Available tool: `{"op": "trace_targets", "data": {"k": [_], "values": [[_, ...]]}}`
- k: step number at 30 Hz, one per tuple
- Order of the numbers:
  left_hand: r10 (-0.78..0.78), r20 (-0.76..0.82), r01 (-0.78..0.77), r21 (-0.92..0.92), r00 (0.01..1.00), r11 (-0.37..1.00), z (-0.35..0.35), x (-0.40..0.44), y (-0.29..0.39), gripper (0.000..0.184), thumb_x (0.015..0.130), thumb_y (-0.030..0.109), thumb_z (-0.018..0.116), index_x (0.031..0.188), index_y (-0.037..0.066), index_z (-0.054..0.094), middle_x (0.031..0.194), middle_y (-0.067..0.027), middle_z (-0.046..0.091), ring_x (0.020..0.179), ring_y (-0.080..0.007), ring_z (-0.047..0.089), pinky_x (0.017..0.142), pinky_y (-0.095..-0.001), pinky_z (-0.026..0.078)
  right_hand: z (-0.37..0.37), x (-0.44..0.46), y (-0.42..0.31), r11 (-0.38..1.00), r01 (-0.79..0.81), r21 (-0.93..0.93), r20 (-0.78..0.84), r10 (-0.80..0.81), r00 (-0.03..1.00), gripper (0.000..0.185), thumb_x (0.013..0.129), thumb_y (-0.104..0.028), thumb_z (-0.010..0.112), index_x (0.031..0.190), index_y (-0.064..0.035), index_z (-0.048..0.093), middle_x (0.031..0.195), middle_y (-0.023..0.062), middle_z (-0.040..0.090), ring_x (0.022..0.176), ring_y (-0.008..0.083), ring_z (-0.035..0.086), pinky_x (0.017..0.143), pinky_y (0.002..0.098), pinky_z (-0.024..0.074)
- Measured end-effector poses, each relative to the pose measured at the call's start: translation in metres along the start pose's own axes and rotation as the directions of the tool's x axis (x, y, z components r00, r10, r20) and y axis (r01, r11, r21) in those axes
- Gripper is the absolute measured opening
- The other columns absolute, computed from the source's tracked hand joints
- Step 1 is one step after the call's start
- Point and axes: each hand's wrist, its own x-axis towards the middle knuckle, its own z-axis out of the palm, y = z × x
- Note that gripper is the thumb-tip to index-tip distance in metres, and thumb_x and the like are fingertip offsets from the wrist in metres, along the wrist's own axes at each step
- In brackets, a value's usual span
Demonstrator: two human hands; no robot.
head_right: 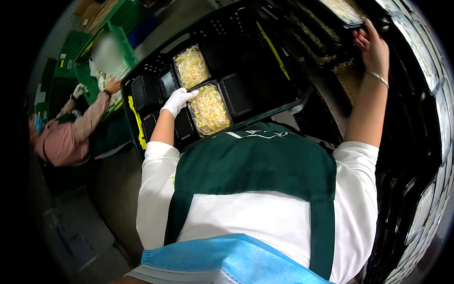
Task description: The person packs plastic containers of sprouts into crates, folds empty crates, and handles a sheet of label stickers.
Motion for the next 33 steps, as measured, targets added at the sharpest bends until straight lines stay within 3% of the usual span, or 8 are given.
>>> {"op": "trace_targets", "data": {"k": [3,7,10,18,23,29,30,33], "values": [[0.533,-0.247,-0.565,-0.079,0.809,0.821,0.002,-0.006,-0.002,0.015,0.076,0.011,0.061,0.083,-0.001,0.055,0.086,-0.0064,0.055,0.077,-0.0139,0.051,0.073,-0.0220,0.039,0.003,-0.038,-0.004,0.894,0.351,-0.279,-0.272,-0.424,0.864,0.028,0.076,-0.014,0.063,0.091,0.0058,0.050,0.071,0.0068,0.056,0.060,0.0113,0.056,0.055,0.0204,0.0453],[0.499,-0.498,-0.705,-0.496,0.709,0.507,-0.005,-0.102,0.094,0.011,0.078,0.007,0.054,0.085,-0.002,0.054,0.102,-0.0119,0.054,0.093,-0.0191,0.054,0.084,-0.0286,0.041,0.037,-0.109,0.002,0.791,0.484,-0.375,0.098,-0.486,0.869,0.032,0.072,-0.006,0.064,0.099,-0.0012,0.048,0.076,0.0052,0.054,0.058,0.0088,0.049,0.055,0.0184,0.0421],[0.466,-0.495,-0.629,-0.754,0.734,0.189,-0.013,-0.109,0.183,0.014,0.080,0.010,0.050,0.088,-0.001,0.055,0.085,-0.0073,0.059,0.083,-0.0145,0.057,0.072,-0.0257,0.047,0.072,-0.124,-0.001,0.615,0.726,-0.307,0.749,-0.315,0.583,0.071,0.058,-0.030,0.076,0.115,-0.0033,0.043,0.113,0.0136,0.045,0.108,0.0263,0.042,0.091,0.0369,0.0340],[0.358,-0.091,-0.143,-0.982,0.929,0.123,0.027,0.012,0.507,0.029,0.078,0.028,0.055,0.097,0.008,0.051,0.091,-0.0098,0.055,0.086,-0.0245,0.053,0.075,-0.0404,0.042,0.106,0.094,-0.121,-0.251,0.853,-0.457,0.655,-0.744,0.132,0.023,0.063,-0.007,0.069,0.086,-0.0075,0.063,0.090,0.0052,0.062,0.083,0.0207,0.059,0.068,0.0300,0.0463],[0.841,-0.527,-0.840,0.397,0.121,0.369,0.079,0.065,0.636,0.048,0.077,0.018,0.054,0.117,0.000,0.036,0.116,-0.0225,0.041,0.109,-0.0374,0.038,0.092,-0.0398,0.032,0.087,0.278,-0.149,-0.225,0.803,-0.552,0.677,-0.683,0.274,0.015,0.069,-0.022,0.066,0.084,-0.0181,0.064,0.091,-0.0071,0.062,0.085,0.0103,0.057,0.070,0.0240,0.0358],[0.954,-0.247,-0.892,0.373,0.169,0.254,0.060,0.097,0.785,0.054,0.079,0.019,0.051,0.125,0.002,0.030,0.128,-0.0247,0.028,0.119,-0.0366,0.028,0.097,-0.0365,0.028,0.079,0.403,-0.235,-0.263,0.757,-0.598,0.663,-0.693,0.283,0.019,0.071,-0.028,0.064,0.087,-0.0197,0.063,0.095,-0.0066,0.061,0.090,0.0110,0.054,0.079,0.0284,0.0345],[0.911,-0.162,-0.899,0.168,0.378,0.403,0.063,0.022,0.701,0.056,0.081,0.022,0.049,0.129,0.004,0.025,0.130,-0.0242,0.025,0.121,-0.0341,0.028,0.096,-0.0344,0.029,0.059,0.288,-0.226,-0.317,0.687,-0.654,0.642,-0.713,0.282,0.024,0.069,-0.023,0.067,0.091,-0.0184,0.061,0.099,-0.0051,0.060,0.090,0.0153,0.055,0.078,0.0275,0.0377],[0.977,-0.187,-0.902,0.432,-0.099,-0.009,0.043,-0.124,0.408,0.062,0.082,0.022,0.050,0.130,-0.001,0.019,0.132,-0.0217,0.025,0.121,-0.0310,0.030,0.097,-0.0323,0.029,0.053,-0.034,-0.155,-0.126,0.771,-0.624,0.540,-0.782,0.310,0.051,0.060,-0.029,0.075,0.100,-0.0059,0.054,0.098,0.0103,0.058,0.080,0.0237,0.058,0.076,0.0324,0.0412]]}}
